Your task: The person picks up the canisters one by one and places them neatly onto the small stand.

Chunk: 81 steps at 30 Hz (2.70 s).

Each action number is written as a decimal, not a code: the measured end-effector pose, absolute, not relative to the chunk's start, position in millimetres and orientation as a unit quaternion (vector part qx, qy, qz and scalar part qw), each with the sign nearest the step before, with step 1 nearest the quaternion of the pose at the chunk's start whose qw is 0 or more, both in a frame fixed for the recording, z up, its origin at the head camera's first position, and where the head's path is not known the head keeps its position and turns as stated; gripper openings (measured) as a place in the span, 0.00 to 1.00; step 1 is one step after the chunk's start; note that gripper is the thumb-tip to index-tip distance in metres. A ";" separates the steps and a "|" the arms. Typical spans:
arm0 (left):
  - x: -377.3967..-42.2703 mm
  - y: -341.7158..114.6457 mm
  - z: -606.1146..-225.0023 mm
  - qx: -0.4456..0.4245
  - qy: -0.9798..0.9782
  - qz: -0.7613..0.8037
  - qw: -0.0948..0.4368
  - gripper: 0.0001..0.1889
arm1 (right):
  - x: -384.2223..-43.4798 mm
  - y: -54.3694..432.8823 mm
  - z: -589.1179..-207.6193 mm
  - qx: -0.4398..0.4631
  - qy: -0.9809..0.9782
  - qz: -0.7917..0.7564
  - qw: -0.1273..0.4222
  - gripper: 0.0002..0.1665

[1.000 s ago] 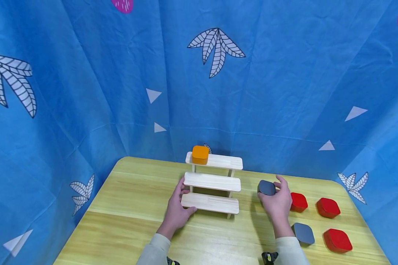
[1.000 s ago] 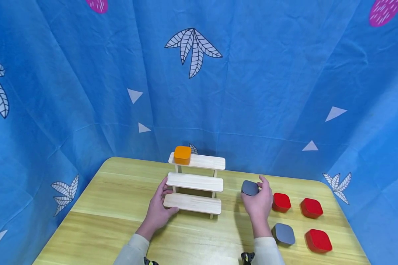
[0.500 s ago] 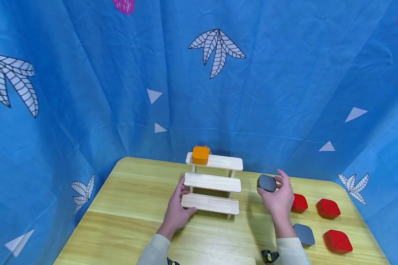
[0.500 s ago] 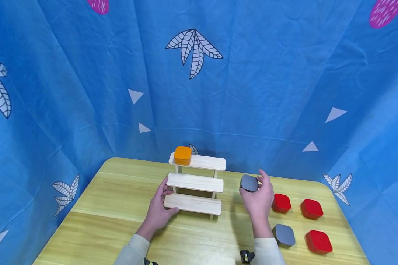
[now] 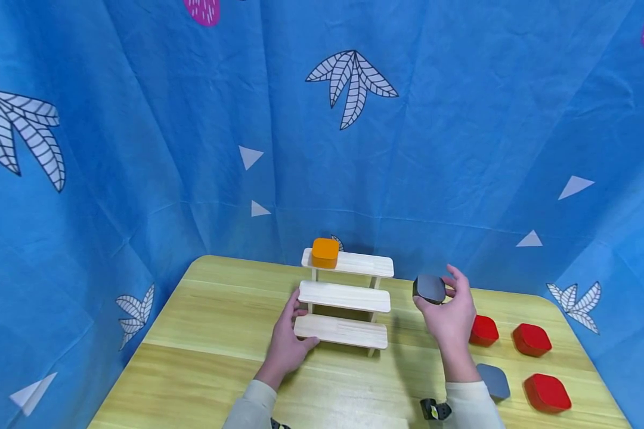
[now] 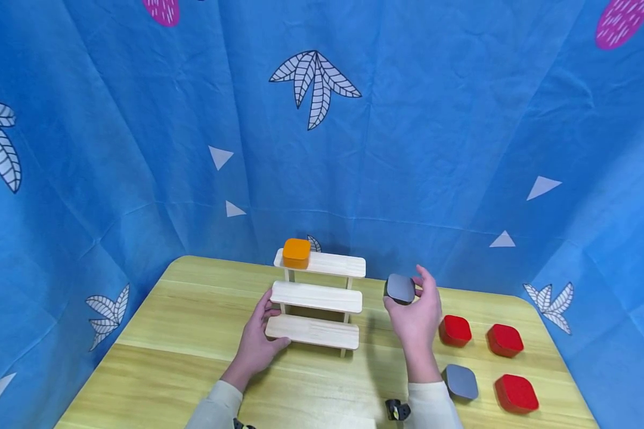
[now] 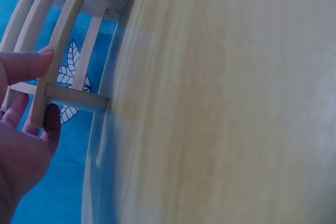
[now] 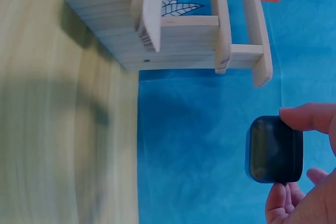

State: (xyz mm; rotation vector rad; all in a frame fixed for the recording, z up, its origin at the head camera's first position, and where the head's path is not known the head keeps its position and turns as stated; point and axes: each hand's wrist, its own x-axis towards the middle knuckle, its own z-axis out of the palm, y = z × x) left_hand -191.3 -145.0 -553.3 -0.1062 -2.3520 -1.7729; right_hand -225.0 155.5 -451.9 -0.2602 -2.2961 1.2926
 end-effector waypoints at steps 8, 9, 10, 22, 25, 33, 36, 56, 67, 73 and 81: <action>-191.6 -145.0 -554.7 -0.034 -0.797 -0.595 0.095 0.61 | -225.5 149.2 -444.0 -0.093 -0.836 0.487 0.235 0.53; -191.5 -145.0 -554.1 -0.033 -0.797 -0.596 0.094 0.61 | -225.9 147.9 -442.8 -0.093 -0.835 0.489 0.234 0.53; -191.6 -145.0 -553.7 -0.033 -0.797 -0.596 0.093 0.61 | -226.5 146.4 -441.7 -0.091 -0.834 0.492 0.235 0.53; -190.8 -145.0 -552.6 -0.041 -0.792 -0.601 0.100 0.62 | -237.2 128.6 -432.6 -0.061 -0.826 0.506 0.242 0.50; -190.4 -145.2 -552.0 -0.037 -0.793 -0.601 0.094 0.61 | -238.2 124.5 -431.3 -0.054 -0.826 0.509 0.238 0.50; -190.9 -145.8 -551.2 -0.032 -0.797 -0.597 0.086 0.60 | -240.3 115.3 -428.5 -0.042 -0.819 0.519 0.239 0.50; -190.8 -145.8 -550.8 -0.029 -0.799 -0.594 0.084 0.60 | -241.5 112.3 -426.9 -0.038 -0.819 0.523 0.234 0.51; -190.1 -145.7 -550.9 -0.030 -0.798 -0.596 0.084 0.60 | -249.9 95.6 -423.8 -0.014 -0.822 0.519 0.232 0.51; -189.8 -146.6 -550.2 -0.027 -0.796 -0.600 0.078 0.60 | -255.2 85.9 -424.4 -0.008 -0.826 0.516 0.228 0.52; -190.1 -147.4 -550.5 -0.033 -0.796 -0.599 0.084 0.60 | -258.7 80.5 -423.9 -0.008 -0.829 0.511 0.227 0.51; -190.3 -147.6 -552.6 -0.034 -0.796 -0.598 0.083 0.60 | -261.6 76.4 -425.1 -0.008 -0.830 0.513 0.220 0.51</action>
